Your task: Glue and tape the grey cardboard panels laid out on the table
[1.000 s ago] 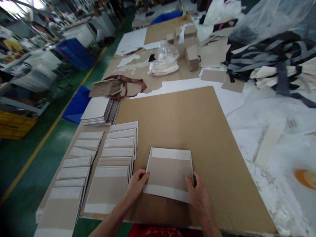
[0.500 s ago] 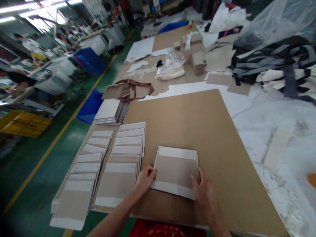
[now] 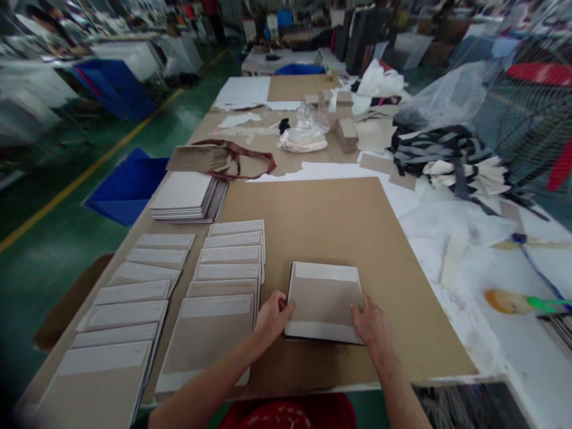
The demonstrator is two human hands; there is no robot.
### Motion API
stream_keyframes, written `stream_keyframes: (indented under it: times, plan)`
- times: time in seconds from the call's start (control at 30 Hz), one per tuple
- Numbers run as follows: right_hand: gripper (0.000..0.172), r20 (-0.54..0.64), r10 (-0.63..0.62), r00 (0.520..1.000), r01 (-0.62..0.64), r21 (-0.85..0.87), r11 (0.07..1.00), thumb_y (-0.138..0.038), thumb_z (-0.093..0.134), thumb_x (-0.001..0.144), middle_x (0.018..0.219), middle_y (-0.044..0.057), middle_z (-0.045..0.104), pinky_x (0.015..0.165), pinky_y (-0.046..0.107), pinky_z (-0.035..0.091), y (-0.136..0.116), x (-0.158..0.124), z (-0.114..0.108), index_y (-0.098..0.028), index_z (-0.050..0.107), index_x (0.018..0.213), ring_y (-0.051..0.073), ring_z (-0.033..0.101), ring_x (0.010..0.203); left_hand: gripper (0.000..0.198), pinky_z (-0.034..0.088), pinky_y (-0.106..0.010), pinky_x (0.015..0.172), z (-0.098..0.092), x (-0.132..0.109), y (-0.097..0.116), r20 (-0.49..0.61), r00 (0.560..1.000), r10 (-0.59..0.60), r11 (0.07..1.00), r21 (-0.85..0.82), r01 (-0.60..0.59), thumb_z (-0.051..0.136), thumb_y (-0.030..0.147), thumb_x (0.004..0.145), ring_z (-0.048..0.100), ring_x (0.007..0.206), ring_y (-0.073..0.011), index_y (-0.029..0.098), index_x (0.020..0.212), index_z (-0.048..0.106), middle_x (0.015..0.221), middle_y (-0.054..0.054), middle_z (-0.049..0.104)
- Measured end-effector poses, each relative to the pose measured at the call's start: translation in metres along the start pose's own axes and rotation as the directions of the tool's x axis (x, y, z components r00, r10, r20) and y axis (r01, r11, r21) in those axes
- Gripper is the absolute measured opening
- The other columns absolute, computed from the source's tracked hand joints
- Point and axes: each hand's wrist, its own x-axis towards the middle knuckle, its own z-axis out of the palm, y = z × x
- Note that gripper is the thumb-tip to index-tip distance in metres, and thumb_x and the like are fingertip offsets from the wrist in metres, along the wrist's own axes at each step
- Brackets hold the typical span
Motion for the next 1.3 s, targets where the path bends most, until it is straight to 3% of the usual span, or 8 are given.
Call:
stream_keyframes:
  times: [0.3, 0.53, 0.7, 0.8, 0.87, 0.97, 1.07, 1.3]
  plan:
    - [0.050, -0.051, -0.024, 0.998, 0.014, -0.194, 0.981, -0.047, 0.039, 0.090, 0.112, 0.019, 0.064, 0.085, 0.040, 0.046, -0.009, -0.004, -0.004, -0.012, 0.061, 0.118, 0.031, 0.063, 0.100, 0.014, 0.039, -0.028, 0.071, 0.000, -0.002, -0.003, 0.018, 0.999, 0.031, 0.999, 0.024, -0.032, 0.056, 0.029, 0.086, 0.061, 0.075, -0.0186, 0.020, 0.096, 0.051, 0.078, -0.001, 0.061]
    - [0.060, -0.148, -0.137, 0.979, 0.116, -0.142, 0.983, -0.046, 0.035, 0.086, 0.117, 0.022, 0.056, 0.077, 0.044, 0.049, -0.015, -0.008, -0.002, -0.009, 0.050, 0.130, 0.033, 0.063, 0.092, 0.022, 0.045, -0.029, 0.074, -0.010, -0.029, -0.004, 0.009, 1.000, 0.011, 1.000, 0.003, -0.011, 0.059, 0.031, 0.084, 0.063, 0.081, -0.0201, 0.019, 0.102, 0.056, 0.087, -0.005, 0.066]
    - [0.049, 0.001, -0.470, 0.883, 0.458, 0.227, 0.860, -0.047, 0.041, 0.084, 0.099, 0.011, 0.064, 0.079, 0.038, 0.050, -0.084, -0.054, 0.036, -0.016, 0.056, 0.118, 0.024, 0.064, 0.080, 0.025, 0.043, -0.034, 0.097, -0.056, -0.078, -0.060, -0.250, 0.948, 0.197, 0.980, 0.047, -0.191, 0.048, 0.019, 0.086, 0.056, 0.107, -0.0212, 0.019, 0.111, 0.055, 0.111, -0.010, 0.062]
    - [0.043, 0.149, -0.613, 0.776, 0.506, 0.433, 0.746, -0.039, 0.046, 0.083, 0.101, 0.009, 0.065, 0.080, 0.034, 0.050, -0.137, -0.100, 0.071, -0.016, 0.057, 0.118, 0.021, 0.064, 0.084, 0.037, 0.035, -0.041, 0.108, -0.091, -0.100, -0.113, -0.403, 0.905, 0.134, 0.977, 0.207, -0.053, 0.042, 0.015, 0.087, 0.046, 0.124, -0.0240, 0.015, 0.123, 0.050, 0.128, -0.015, 0.054]
    - [0.046, 0.174, -0.631, 0.756, 0.486, 0.498, 0.718, -0.034, 0.051, 0.080, 0.113, 0.011, 0.063, 0.086, 0.033, 0.049, -0.161, -0.125, 0.094, -0.017, 0.056, 0.123, 0.022, 0.064, 0.093, 0.048, 0.029, -0.046, 0.112, -0.109, -0.105, -0.144, -0.431, 0.902, 0.023, 0.950, 0.291, 0.115, 0.045, 0.016, 0.085, 0.034, 0.136, -0.0280, 0.011, 0.132, 0.044, 0.143, -0.017, 0.043]
    - [0.050, 0.125, -0.554, 0.823, 0.439, 0.477, 0.761, -0.031, 0.053, 0.077, 0.126, 0.015, 0.057, 0.092, 0.037, 0.047, -0.177, -0.146, 0.123, -0.015, 0.056, 0.125, 0.026, 0.061, 0.105, 0.059, 0.028, -0.048, 0.112, -0.122, -0.107, -0.174, -0.367, 0.925, -0.101, 0.906, 0.351, 0.238, 0.048, 0.019, 0.083, 0.025, 0.142, -0.0308, 0.009, 0.140, 0.037, 0.152, -0.018, 0.031]
    - [0.050, 0.076, -0.436, 0.897, 0.353, 0.472, 0.808, -0.035, 0.054, 0.076, 0.118, 0.016, 0.061, 0.091, 0.038, 0.048, -0.181, -0.152, 0.138, -0.013, 0.058, 0.121, 0.027, 0.061, 0.104, 0.062, 0.027, -0.046, 0.112, -0.127, -0.106, -0.186, -0.279, 0.956, -0.093, 0.909, 0.369, 0.196, 0.048, 0.022, 0.083, 0.024, 0.143, -0.0302, 0.007, 0.142, 0.034, 0.154, -0.020, 0.028]
    - [0.050, 0.101, -0.183, 0.978, 0.077, 0.640, 0.764, -0.055, 0.061, 0.070, 0.082, 0.005, 0.069, 0.071, 0.033, 0.053, -0.198, -0.158, 0.123, -0.016, 0.064, 0.102, 0.023, 0.066, 0.078, 0.061, 0.025, -0.042, 0.114, -0.140, -0.106, -0.195, -0.162, 0.986, -0.039, 0.934, 0.345, 0.094, 0.049, 0.021, 0.081, 0.025, 0.142, -0.0314, 0.005, 0.140, 0.039, 0.153, -0.022, 0.029]
